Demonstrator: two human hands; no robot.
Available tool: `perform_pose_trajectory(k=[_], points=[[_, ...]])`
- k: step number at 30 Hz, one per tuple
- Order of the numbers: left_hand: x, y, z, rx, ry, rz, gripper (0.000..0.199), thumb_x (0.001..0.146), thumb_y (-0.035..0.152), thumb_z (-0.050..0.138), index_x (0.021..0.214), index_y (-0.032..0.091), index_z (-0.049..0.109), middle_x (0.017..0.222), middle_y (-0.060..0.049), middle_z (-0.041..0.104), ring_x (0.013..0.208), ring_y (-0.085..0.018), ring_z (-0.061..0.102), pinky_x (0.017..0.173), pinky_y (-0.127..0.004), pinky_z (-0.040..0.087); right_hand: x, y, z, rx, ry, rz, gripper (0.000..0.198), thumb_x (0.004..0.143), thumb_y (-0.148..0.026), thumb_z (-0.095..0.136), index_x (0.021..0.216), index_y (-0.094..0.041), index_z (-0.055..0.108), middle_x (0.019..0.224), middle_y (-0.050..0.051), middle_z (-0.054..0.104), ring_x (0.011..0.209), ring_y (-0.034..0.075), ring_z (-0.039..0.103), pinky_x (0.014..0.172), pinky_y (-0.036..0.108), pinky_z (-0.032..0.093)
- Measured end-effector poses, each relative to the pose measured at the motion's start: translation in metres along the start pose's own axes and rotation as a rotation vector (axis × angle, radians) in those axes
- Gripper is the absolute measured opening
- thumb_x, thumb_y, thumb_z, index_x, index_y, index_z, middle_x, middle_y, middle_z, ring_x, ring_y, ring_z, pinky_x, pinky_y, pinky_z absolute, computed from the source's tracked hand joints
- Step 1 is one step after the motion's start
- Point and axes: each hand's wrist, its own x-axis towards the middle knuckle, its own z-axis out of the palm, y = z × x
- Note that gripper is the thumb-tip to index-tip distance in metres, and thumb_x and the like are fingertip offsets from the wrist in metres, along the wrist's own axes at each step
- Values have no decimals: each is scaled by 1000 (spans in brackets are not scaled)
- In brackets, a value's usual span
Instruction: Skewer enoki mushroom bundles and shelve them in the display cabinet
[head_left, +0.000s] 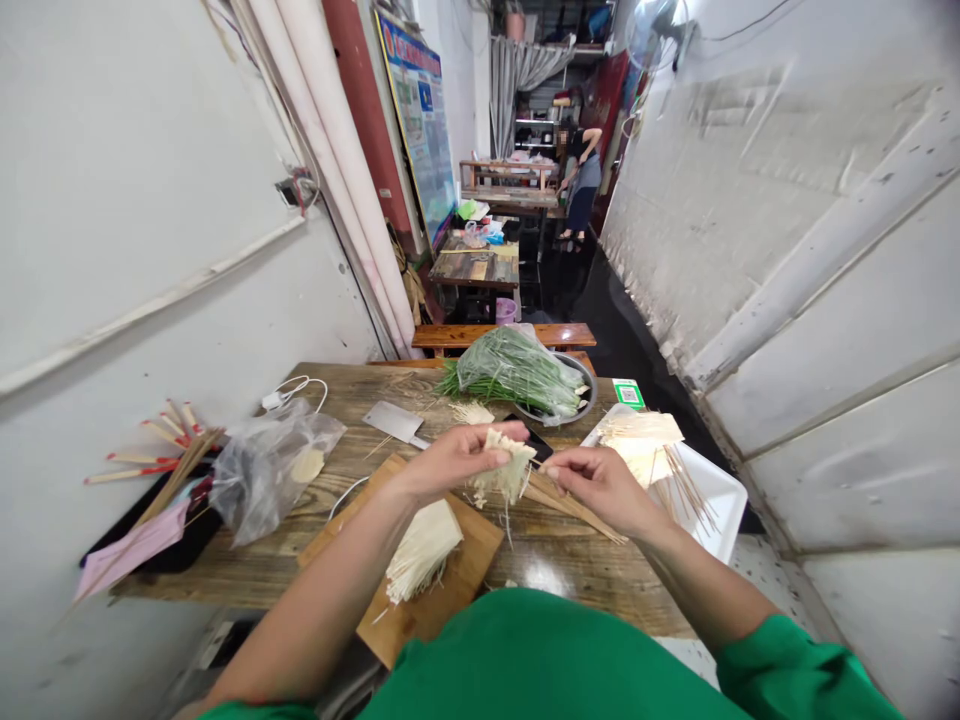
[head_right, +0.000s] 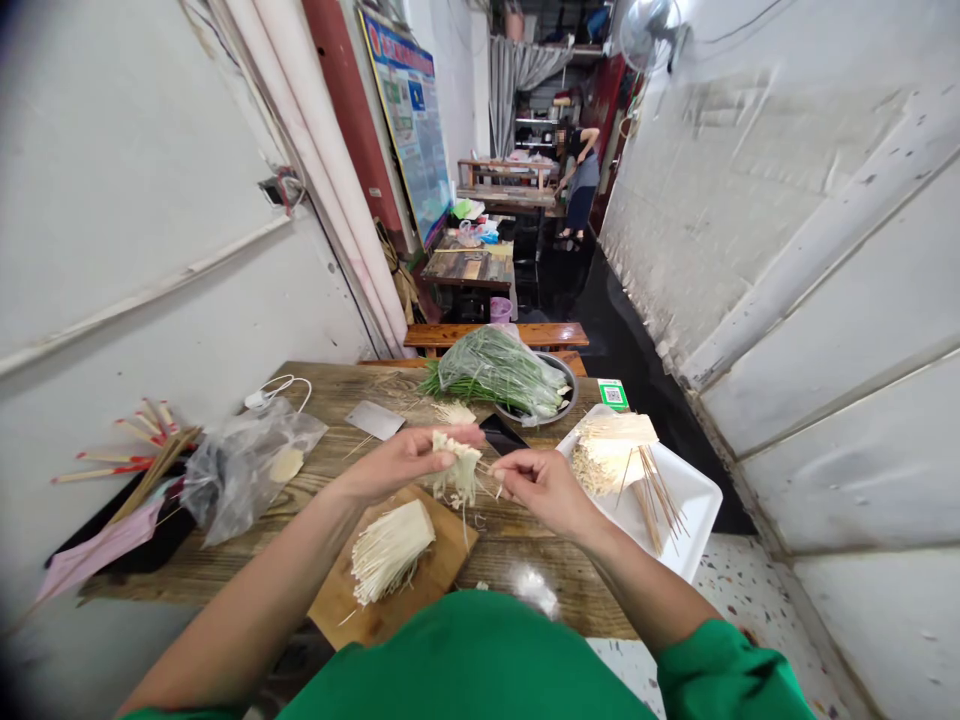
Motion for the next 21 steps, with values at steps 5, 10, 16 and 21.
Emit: perform_pose_trajectory(k=[5, 10, 16, 21], points=[[-5, -12, -8, 198, 554, 225, 40, 59, 25, 77, 97, 20, 68, 109, -8, 65, 110, -21, 54, 94, -26, 38, 15, 16, 31, 85, 254, -40, 21, 77, -34, 56, 75, -15, 65, 61, 2, 62, 57, 13, 54, 53, 22, 43], [-2, -54, 12, -278, 473, 93, 30, 73, 33, 67, 97, 17, 62, 96, -5, 67, 97, -16, 60, 92, -31, 44, 35, 44, 84, 109, 361, -43, 18, 78, -27, 51, 78, -16, 66, 67, 2, 65, 59, 14, 55, 57, 24, 44], [15, -69, -1, -384, 672, 110, 13, 83, 26, 55, 82, 14, 59, 87, -3, 63, 88, -11, 61, 87, -28, 49, 46, 72, 132, -35, 240, -159, 19, 80, -18, 46, 80, -17, 66, 72, 4, 66, 65, 16, 57, 63, 26, 44], [12, -77, -20, -290, 717, 35, 7, 82, 18, 56, 78, 13, 59, 86, -4, 63, 82, -11, 60, 82, -29, 52, 43, 86, 143, -210, 123, -325, 22, 85, -16, 40, 85, -19, 62, 77, 6, 65, 71, 18, 58, 69, 27, 44]])
